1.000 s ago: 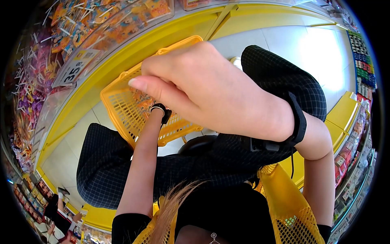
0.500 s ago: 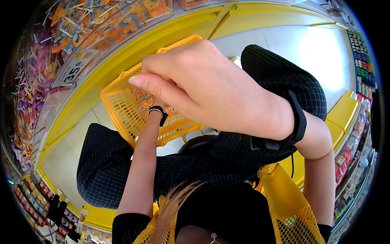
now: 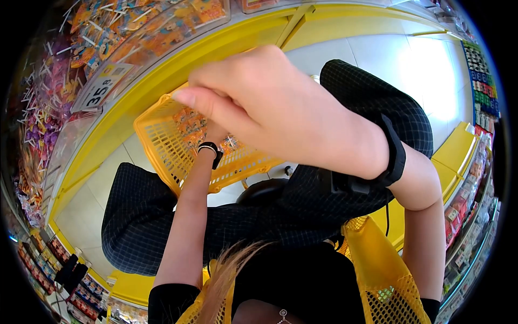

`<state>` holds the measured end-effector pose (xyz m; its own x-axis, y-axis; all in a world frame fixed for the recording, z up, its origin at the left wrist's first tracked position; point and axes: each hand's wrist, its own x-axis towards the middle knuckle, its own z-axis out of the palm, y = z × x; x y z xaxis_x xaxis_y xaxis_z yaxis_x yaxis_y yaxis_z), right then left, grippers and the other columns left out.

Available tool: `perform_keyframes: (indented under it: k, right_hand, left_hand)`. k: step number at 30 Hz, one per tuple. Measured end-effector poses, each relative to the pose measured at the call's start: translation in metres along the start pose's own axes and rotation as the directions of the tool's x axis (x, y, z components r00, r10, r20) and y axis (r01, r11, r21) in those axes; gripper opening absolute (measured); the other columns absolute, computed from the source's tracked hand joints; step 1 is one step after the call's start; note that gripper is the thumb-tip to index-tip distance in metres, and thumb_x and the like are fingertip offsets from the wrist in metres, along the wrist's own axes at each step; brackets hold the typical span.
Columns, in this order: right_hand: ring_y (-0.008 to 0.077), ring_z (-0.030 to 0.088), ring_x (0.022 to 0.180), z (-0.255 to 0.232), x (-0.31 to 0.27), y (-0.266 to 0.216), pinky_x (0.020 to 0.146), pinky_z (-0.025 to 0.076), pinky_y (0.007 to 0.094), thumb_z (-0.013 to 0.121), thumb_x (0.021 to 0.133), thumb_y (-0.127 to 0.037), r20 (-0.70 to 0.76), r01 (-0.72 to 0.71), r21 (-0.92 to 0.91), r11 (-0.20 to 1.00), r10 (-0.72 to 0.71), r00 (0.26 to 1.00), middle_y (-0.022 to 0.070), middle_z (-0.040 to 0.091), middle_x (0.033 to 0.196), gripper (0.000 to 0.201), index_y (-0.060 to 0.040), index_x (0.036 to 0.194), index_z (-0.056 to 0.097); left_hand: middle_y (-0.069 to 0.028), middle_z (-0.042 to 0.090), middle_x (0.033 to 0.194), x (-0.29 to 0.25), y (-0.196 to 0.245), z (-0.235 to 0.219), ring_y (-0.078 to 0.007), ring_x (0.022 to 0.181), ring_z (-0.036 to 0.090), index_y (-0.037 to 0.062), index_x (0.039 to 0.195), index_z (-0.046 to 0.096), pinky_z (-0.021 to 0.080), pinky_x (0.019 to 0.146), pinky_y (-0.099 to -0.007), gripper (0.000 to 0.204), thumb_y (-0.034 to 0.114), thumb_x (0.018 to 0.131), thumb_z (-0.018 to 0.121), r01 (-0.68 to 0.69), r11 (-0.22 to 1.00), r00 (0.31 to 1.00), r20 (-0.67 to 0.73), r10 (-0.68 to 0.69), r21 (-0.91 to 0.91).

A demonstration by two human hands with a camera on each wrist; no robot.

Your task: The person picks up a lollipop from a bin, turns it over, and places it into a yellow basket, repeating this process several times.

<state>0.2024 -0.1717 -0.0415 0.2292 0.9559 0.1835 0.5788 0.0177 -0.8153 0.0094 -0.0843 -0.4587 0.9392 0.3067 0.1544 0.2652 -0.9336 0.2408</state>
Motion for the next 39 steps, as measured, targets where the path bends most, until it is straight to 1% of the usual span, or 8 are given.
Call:
perform_keyframes:
  k: [6, 12, 18, 22, 27, 31, 34, 39]
  right_hand:
    - [0.0339, 0.060, 0.061, -0.014, 0.021, 0.005, 0.059, 0.049, 0.0384, 0.056, 0.090, -0.019, -0.075, 0.190, -0.107, 0.976, -0.198, 0.977, 0.0188, 0.058, 0.063, 0.025, 0.0035, 0.080, 0.062]
    - [0.0288, 0.060, 0.061, -0.021, 0.039, 0.010, 0.058, 0.048, 0.0335, 0.061, 0.085, -0.010, -0.162, 0.318, -0.166, 0.933, -0.344, 0.925, 0.0158, 0.059, 0.068, 0.011, 0.0013, 0.085, 0.061]
    - [0.0362, 0.057, 0.077, -0.021, 0.052, 0.019, 0.069, 0.047, 0.0415, 0.062, 0.081, -0.006, -0.277, 0.336, -0.149, 0.930, -0.365, 0.889, 0.0158, 0.056, 0.078, 0.006, 0.0000, 0.083, 0.060]
    - [0.0352, 0.057, 0.084, -0.019, 0.056, 0.019, 0.074, 0.047, 0.0417, 0.062, 0.081, -0.007, -0.310, 0.341, -0.224, 0.913, -0.398, 0.864, 0.0149, 0.057, 0.084, 0.008, -0.0006, 0.086, 0.061]
    - [0.0354, 0.055, 0.092, -0.010, 0.053, 0.010, 0.080, 0.047, 0.0419, 0.062, 0.081, -0.006, -0.264, 0.321, -0.349, 0.880, -0.421, 0.868, 0.0152, 0.055, 0.092, 0.015, -0.0042, 0.096, 0.061]
    - [0.0358, 0.055, 0.092, -0.011, 0.055, 0.006, 0.081, 0.047, 0.0429, 0.062, 0.080, -0.006, -0.220, 0.336, -0.404, 0.851, -0.447, 0.867, 0.0153, 0.056, 0.094, 0.018, -0.0049, 0.098, 0.060]
    - [0.0358, 0.055, 0.094, -0.005, 0.058, 0.003, 0.083, 0.047, 0.0435, 0.062, 0.080, -0.007, -0.221, 0.329, -0.385, 0.863, -0.432, 0.874, 0.0158, 0.057, 0.097, 0.019, -0.0048, 0.098, 0.060]
    - [0.0357, 0.055, 0.096, -0.007, 0.059, 0.002, 0.084, 0.047, 0.0429, 0.061, 0.080, -0.008, -0.201, 0.315, -0.392, 0.864, -0.415, 0.887, 0.0160, 0.059, 0.101, 0.019, -0.0037, 0.099, 0.060]
  left_hand:
    - [-0.0111, 0.031, 0.149, 0.034, -0.017, -0.044, -0.0289, 0.140, 0.022, 0.0153, 0.140, 0.040, 0.018, 0.113, -0.0518, 0.057, 0.030, 0.088, 0.059, 0.256, 0.934, 0.842, 0.532, -0.088, -0.251]
    - [-0.0078, 0.058, 0.115, 0.070, -0.015, -0.139, -0.0279, 0.115, 0.050, 0.0137, 0.123, 0.055, 0.036, 0.099, -0.0492, 0.041, 0.022, 0.083, 0.062, -0.154, 0.969, 0.752, 0.613, 0.241, -0.193]
    - [-0.0133, 0.062, 0.106, 0.082, 0.051, -0.315, -0.0301, 0.105, 0.057, 0.0074, 0.116, 0.059, 0.045, 0.092, -0.0427, 0.033, 0.017, 0.085, 0.062, -0.296, 0.935, 0.790, 0.500, 0.355, -0.196]
    - [-0.0150, 0.065, 0.100, 0.091, 0.072, -0.384, -0.0315, 0.093, 0.063, 0.0026, 0.104, 0.063, 0.049, 0.085, -0.0384, 0.021, 0.007, 0.084, 0.059, -0.097, 0.905, 0.991, 0.046, 0.127, -0.414]
    - [-0.0147, 0.062, 0.105, 0.126, 0.046, -0.443, -0.0309, 0.099, 0.059, 0.0041, 0.104, 0.063, 0.048, 0.086, -0.0380, 0.024, -0.003, 0.083, 0.054, -0.093, 0.995, 0.916, -0.394, 0.074, -0.028]
    - [-0.0132, 0.059, 0.105, 0.156, -0.002, -0.438, -0.0312, 0.100, 0.055, 0.0099, 0.108, 0.064, 0.047, 0.084, -0.0362, 0.037, -0.008, 0.077, 0.056, -0.103, 0.951, 0.921, -0.333, 0.202, 0.291]
    - [-0.0114, 0.054, 0.098, 0.169, -0.017, -0.437, -0.0303, 0.091, 0.055, 0.0109, 0.108, 0.064, 0.047, 0.082, -0.0371, 0.041, -0.010, 0.073, 0.060, 0.015, 0.999, 0.983, -0.184, -0.009, 0.032]
    - [-0.0095, 0.049, 0.095, 0.169, -0.021, -0.442, -0.0283, 0.090, 0.052, 0.0131, 0.110, 0.062, 0.046, 0.079, -0.0378, 0.046, -0.007, 0.068, 0.068, 0.075, 0.982, 0.990, -0.128, -0.053, 0.173]
